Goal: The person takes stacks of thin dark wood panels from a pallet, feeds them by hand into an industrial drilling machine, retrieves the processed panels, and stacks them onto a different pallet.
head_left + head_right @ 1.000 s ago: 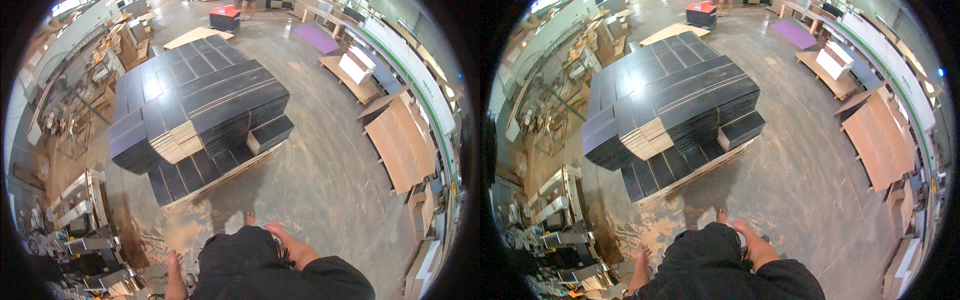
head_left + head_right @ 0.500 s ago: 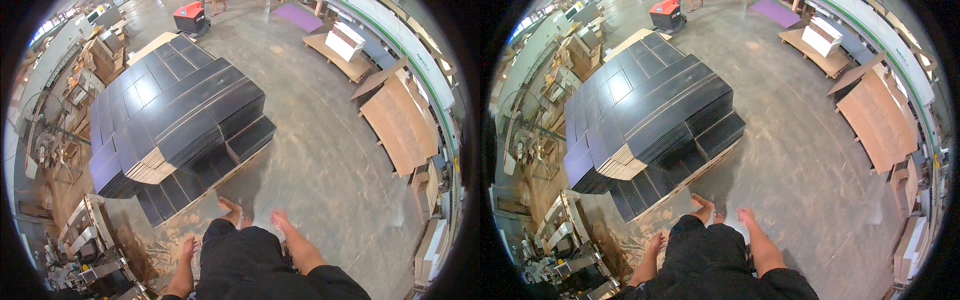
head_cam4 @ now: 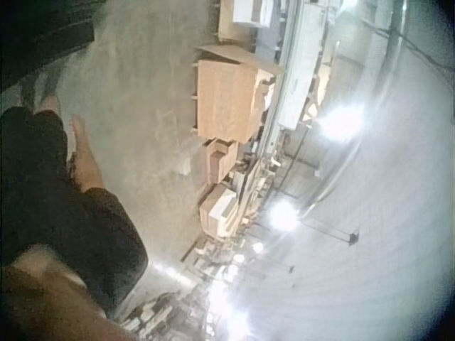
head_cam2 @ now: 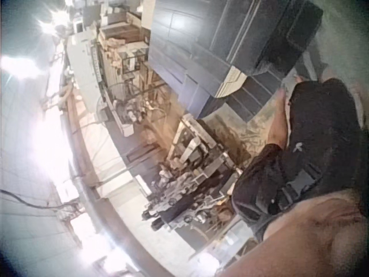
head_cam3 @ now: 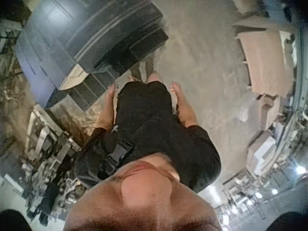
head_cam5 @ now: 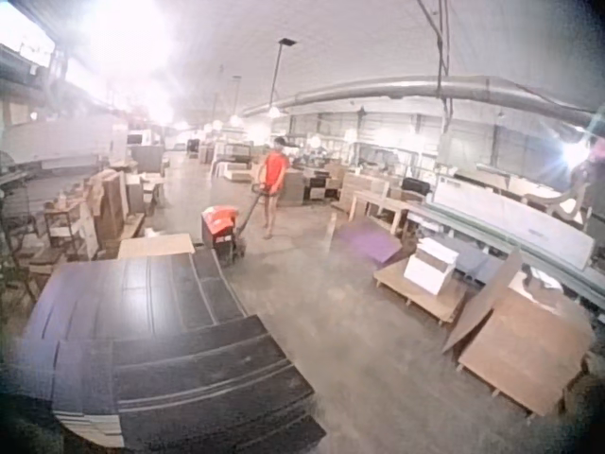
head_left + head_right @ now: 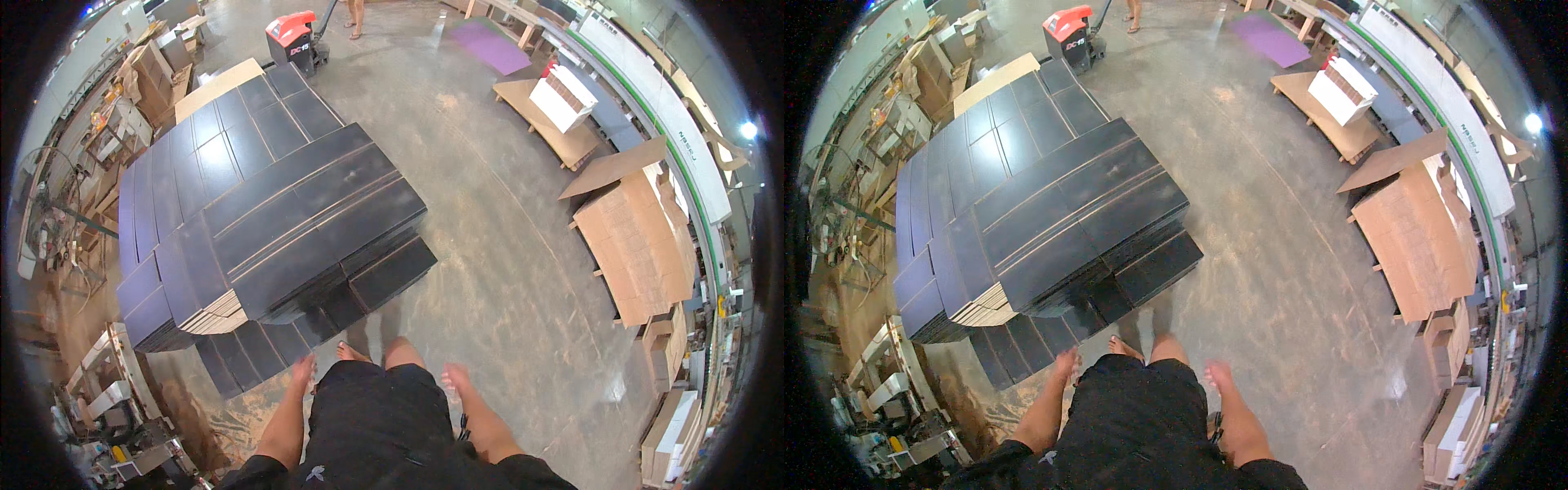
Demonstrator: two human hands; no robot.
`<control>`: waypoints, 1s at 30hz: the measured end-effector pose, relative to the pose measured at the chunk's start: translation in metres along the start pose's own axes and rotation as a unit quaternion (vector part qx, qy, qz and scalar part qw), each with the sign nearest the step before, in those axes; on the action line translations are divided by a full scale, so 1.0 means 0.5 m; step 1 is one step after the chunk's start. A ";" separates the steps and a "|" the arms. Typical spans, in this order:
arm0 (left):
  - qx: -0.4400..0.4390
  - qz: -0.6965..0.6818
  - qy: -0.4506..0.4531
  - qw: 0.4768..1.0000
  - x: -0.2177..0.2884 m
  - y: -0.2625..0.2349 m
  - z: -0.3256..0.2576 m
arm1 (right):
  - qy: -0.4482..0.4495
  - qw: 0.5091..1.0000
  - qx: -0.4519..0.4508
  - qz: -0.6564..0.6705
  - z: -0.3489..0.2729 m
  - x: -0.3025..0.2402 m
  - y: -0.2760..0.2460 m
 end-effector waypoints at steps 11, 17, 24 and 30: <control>0.112 -0.102 -0.017 0.988 0.256 0.026 -0.116 | -0.092 0.969 -0.106 -0.203 0.450 -0.347 -0.044; 0.159 -0.148 -0.250 0.944 -0.021 0.043 -0.266 | -0.163 0.948 -0.016 -0.274 0.499 -0.660 0.009; 0.171 -0.181 -0.223 0.943 0.060 0.202 -0.340 | -0.189 0.945 -0.108 -0.245 0.561 -0.679 0.078; 0.164 -0.084 -0.187 0.965 0.161 0.274 -0.316 | -0.187 0.948 -0.119 -0.228 0.510 -0.692 0.095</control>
Point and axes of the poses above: each hand's wrist, its own z-axis towards the middle knuckle, its own y-axis out of the palm, x = y × z, the point moved 4 cm from there along z, towards the middle knuckle, and after that the axes turned 9 degrees about -x, right-handed, at the moved point
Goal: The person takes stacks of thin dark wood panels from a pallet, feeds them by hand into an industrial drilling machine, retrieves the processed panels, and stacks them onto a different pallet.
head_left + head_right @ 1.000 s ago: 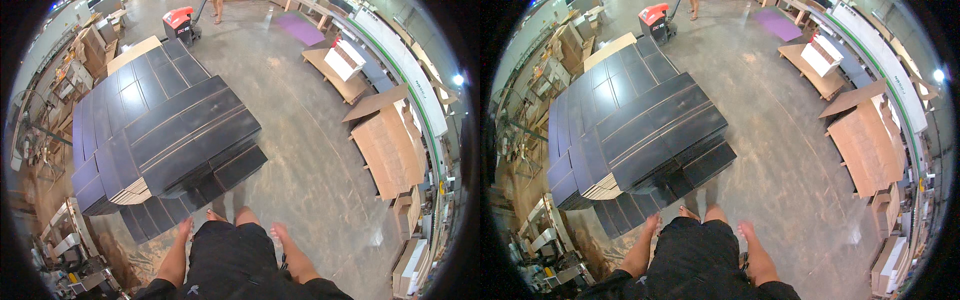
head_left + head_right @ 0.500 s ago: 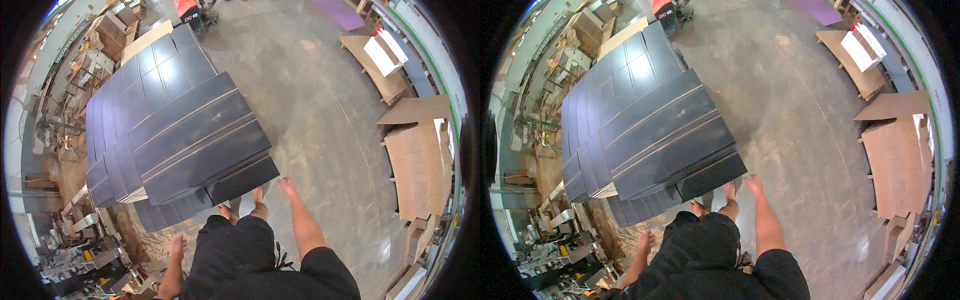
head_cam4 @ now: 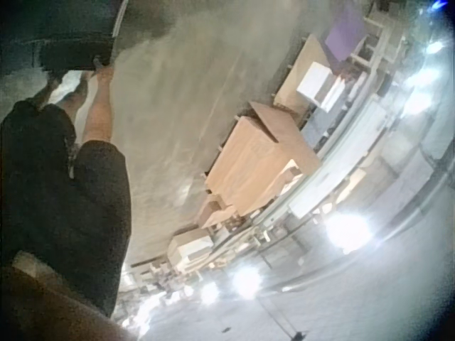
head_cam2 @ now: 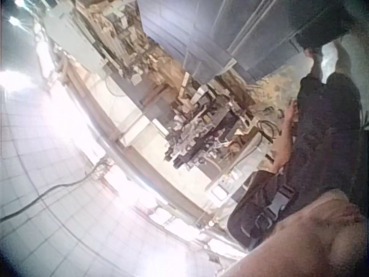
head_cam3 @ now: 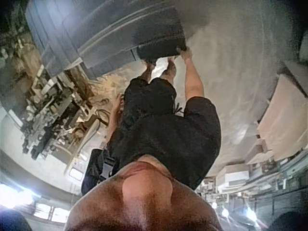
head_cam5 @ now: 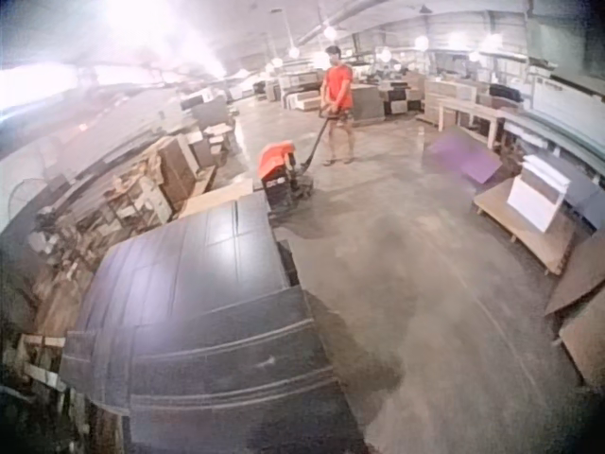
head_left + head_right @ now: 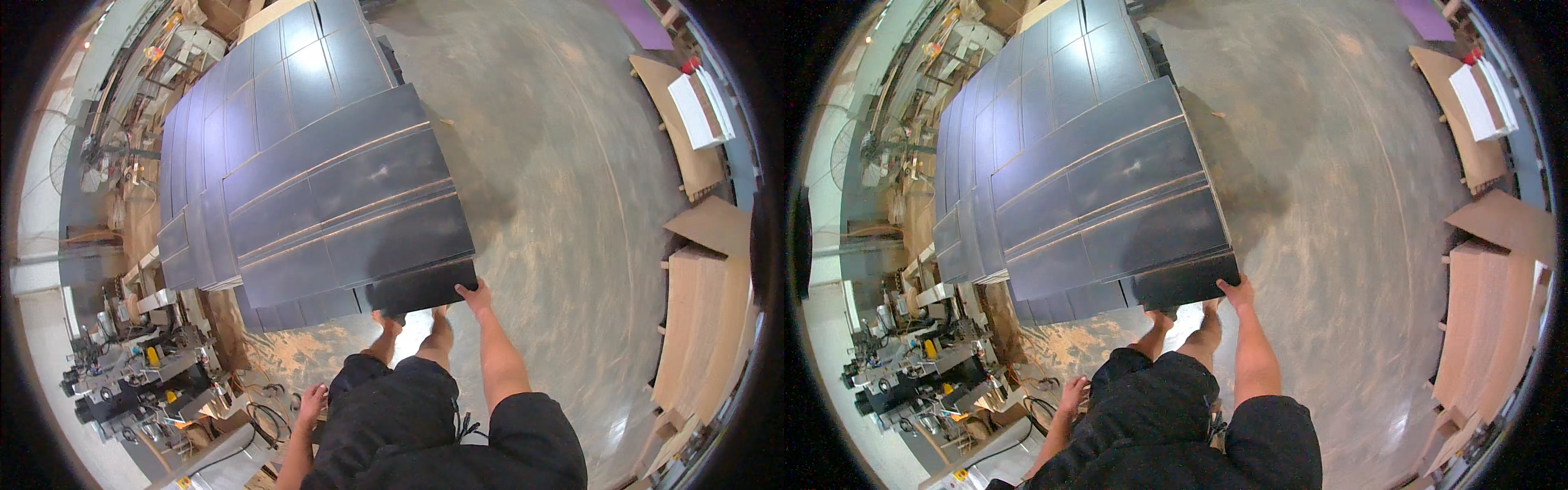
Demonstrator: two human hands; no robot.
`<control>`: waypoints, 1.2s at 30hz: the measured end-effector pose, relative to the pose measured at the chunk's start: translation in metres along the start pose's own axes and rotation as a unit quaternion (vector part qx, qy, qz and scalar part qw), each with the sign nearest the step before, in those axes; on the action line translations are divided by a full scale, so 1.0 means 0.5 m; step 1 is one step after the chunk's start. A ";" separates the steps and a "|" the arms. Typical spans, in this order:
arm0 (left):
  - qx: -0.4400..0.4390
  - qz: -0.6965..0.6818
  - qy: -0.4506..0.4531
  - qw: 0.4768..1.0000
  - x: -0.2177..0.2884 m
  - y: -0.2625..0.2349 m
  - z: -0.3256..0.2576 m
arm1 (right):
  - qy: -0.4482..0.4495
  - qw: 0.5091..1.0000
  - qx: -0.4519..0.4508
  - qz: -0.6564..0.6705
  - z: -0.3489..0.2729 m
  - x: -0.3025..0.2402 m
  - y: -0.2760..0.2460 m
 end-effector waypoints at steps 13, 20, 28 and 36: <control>0.058 -0.033 -0.072 0.995 -0.073 -0.023 -0.075 | 0.211 0.936 -0.134 0.246 0.009 0.097 0.019; 0.038 -0.035 -0.067 0.996 -0.057 0.005 -0.050 | 0.187 0.939 -0.220 0.189 -0.004 0.130 0.010; 0.000 -0.147 0.020 0.989 -0.060 0.048 0.006 | 0.124 0.950 -0.154 0.240 -0.057 0.122 -0.016; 0.010 -0.206 -0.008 0.978 -0.101 0.117 -0.017 | 0.037 0.988 -0.102 0.107 -0.118 -0.055 -0.079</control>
Point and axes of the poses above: each hand's wrist, its own z-axis towards the middle knuckle, its own y-axis out of the palm, x = y × z, the point moved 4 cm from there along z, towards the middle knuckle, and after that the axes turned 9 degrees about -x, right-handed, at the moved point
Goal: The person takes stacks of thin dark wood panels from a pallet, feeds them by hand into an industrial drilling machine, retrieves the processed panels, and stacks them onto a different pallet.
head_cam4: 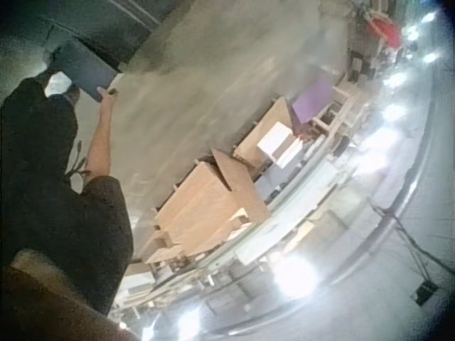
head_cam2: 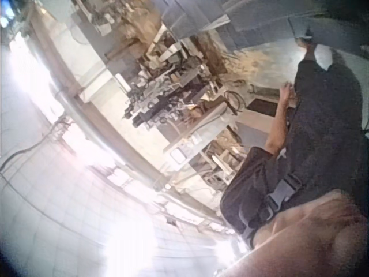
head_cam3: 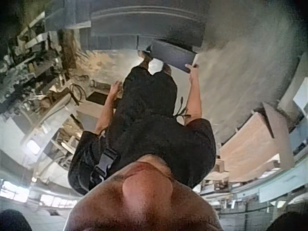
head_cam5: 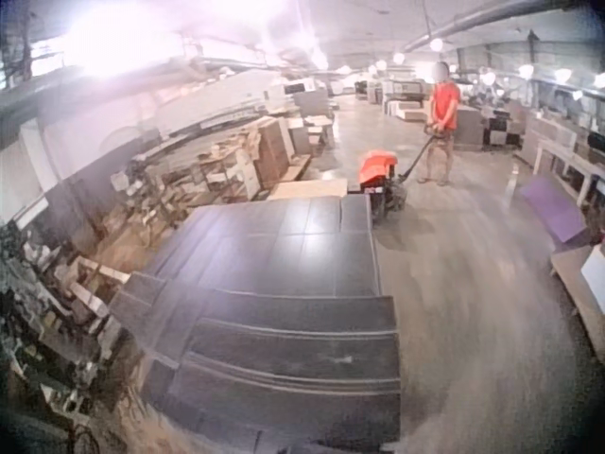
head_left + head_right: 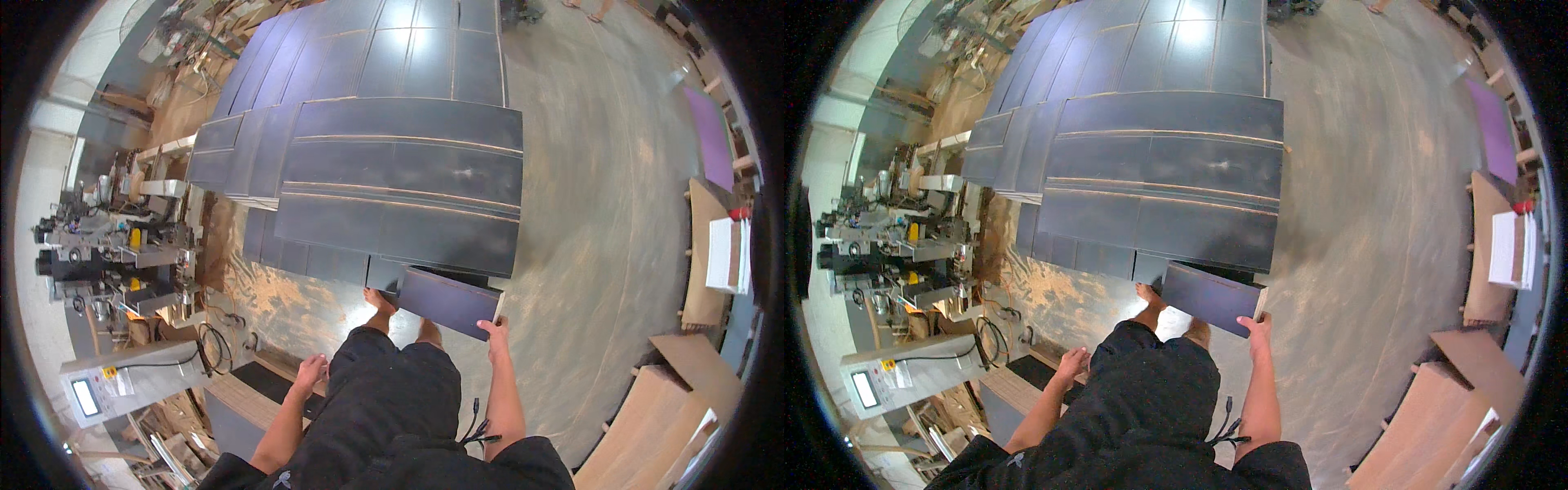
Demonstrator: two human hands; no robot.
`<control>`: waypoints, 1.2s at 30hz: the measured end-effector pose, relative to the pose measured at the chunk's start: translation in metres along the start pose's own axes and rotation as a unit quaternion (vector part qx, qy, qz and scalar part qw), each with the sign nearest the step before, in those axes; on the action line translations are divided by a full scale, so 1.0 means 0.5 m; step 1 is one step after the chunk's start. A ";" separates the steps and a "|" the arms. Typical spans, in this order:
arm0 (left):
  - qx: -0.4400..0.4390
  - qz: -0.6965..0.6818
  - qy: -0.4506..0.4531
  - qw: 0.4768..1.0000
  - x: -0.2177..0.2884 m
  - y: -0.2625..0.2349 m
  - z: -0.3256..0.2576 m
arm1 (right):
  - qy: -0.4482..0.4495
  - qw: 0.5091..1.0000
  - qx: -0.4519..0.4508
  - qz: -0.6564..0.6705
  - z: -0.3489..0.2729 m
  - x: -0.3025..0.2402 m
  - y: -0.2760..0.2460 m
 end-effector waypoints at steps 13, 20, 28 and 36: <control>0.027 -0.059 0.024 0.998 -0.136 0.035 0.024 | -0.146 0.827 0.277 -0.466 -0.213 -0.249 0.136; 0.008 -0.115 0.005 0.993 -0.192 0.003 0.028 | -0.183 0.751 0.262 -0.578 -0.227 -0.204 0.229; 0.013 -0.185 0.013 0.983 -0.260 -0.042 0.040 | -0.177 0.729 0.270 -0.603 -0.263 -0.192 0.308; 0.033 -0.261 -0.038 0.964 -0.418 -0.086 0.069 | -0.196 0.786 0.214 -0.547 -0.243 -0.186 0.318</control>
Point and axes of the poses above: each hand's wrist, its own z-axis towards the middle knuckle, its own y-axis out of the palm, x = y × z, the point moved 4 cm from there along z, towards the middle knuckle, and after that the axes turned 9 degrees about -x, right-handed, at the moved point
